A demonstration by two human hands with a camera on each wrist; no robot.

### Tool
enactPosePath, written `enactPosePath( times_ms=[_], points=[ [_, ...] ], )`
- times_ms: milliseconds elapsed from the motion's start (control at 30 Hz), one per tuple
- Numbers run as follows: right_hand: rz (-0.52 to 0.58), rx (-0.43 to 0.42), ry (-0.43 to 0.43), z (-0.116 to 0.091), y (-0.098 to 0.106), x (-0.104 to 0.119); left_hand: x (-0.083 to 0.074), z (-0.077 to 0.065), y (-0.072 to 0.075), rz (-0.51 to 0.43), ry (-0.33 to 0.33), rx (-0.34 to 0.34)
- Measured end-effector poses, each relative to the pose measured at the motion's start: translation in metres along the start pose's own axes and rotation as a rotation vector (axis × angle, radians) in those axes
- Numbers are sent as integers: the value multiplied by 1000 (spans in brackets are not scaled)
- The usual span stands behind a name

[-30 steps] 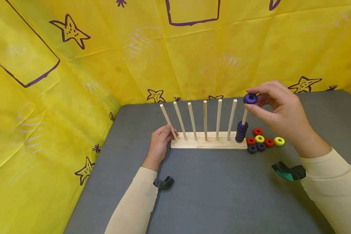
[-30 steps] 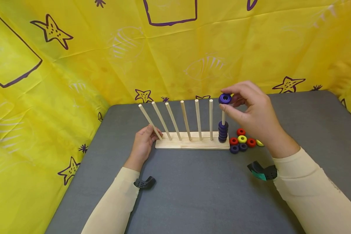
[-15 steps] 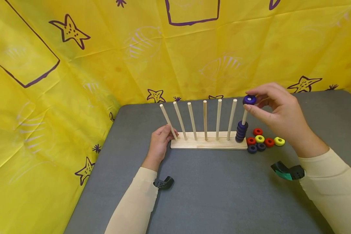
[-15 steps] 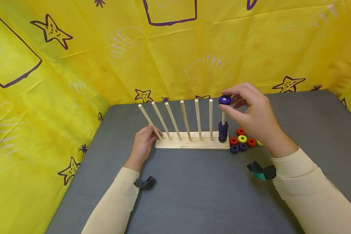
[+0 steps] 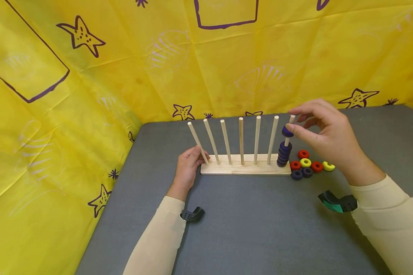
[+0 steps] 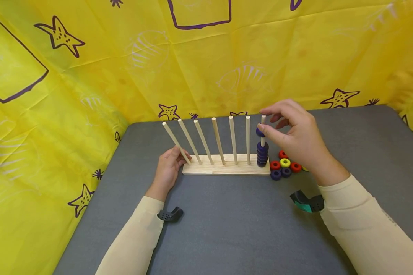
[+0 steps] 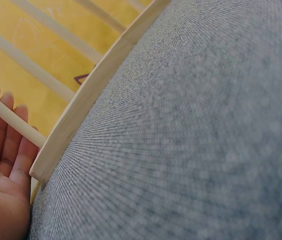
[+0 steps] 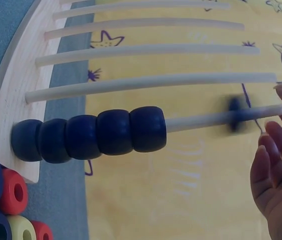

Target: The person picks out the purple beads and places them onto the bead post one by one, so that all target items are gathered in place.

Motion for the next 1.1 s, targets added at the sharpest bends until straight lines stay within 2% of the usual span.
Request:
enactPosePath(
  times_ms=[567,1100],
  points=[
    [5,-5,-27,-4,4,-1,-1,1,0,-15,-1,3],
    [41,30,-66,-16,3,-4,-2,0,-1,0,3,4]
  ],
)
Point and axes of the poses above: each hand's wrist, its own z-axis towards the middle knuckle, its own y-axis out of the back of the hand, x = y × z, the point moved 5 cm from there along z, towards the middle knuckle, and after that the axes turned 4 degrees about -y, right-handed, at the moved point
